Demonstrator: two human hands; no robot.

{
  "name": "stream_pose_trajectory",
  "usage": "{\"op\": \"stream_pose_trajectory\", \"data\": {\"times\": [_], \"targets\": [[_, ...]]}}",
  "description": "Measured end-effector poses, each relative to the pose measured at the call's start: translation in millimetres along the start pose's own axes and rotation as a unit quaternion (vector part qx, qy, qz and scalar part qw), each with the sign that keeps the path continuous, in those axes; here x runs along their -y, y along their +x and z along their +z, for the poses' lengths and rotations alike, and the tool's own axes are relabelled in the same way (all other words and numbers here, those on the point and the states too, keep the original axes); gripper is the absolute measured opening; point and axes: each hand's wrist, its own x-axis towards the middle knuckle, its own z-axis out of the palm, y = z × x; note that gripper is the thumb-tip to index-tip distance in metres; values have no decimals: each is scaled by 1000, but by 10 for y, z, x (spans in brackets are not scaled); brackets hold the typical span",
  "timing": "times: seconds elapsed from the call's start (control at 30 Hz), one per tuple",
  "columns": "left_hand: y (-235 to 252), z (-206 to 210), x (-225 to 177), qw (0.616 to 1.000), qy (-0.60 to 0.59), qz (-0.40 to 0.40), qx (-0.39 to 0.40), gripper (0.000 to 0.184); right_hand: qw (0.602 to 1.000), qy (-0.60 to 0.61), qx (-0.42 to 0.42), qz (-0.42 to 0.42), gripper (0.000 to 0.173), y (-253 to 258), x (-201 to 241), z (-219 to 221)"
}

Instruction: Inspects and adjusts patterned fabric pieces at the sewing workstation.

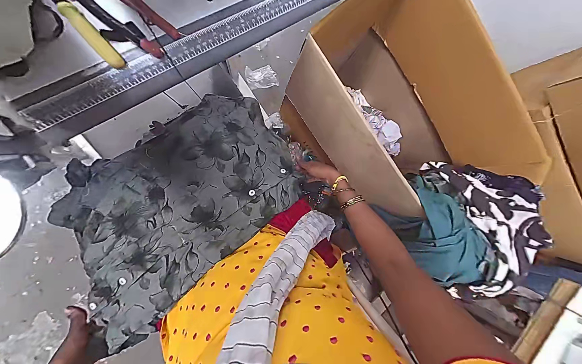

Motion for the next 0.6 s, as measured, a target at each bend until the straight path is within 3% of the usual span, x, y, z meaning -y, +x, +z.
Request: {"op": "stream_pose_trajectory", "data": {"times": [0.1, 0.3, 0.43, 0.53, 0.6], "targets": [[1, -49, -98, 1000, -12, -7, 5, 102, 997, 75, -10, -18, 69, -130, 123, 53], [-146, -3, -287, 996, 55, -52, 36, 87, 977, 189, -74, -67, 54, -284, 114, -58], [101, -212, 25, 993, 99, -14, 62, 80, 973, 211, -61, -70, 55, -152, 19, -122], [256, -307, 198, 987, 149, 32, 48, 55, 978, 198, -41, -44, 62, 152, -28, -156], [73, -226, 77, 984, 168, 44, 28, 46, 980, 192, -24, -51, 59, 358, -5, -181]]}}
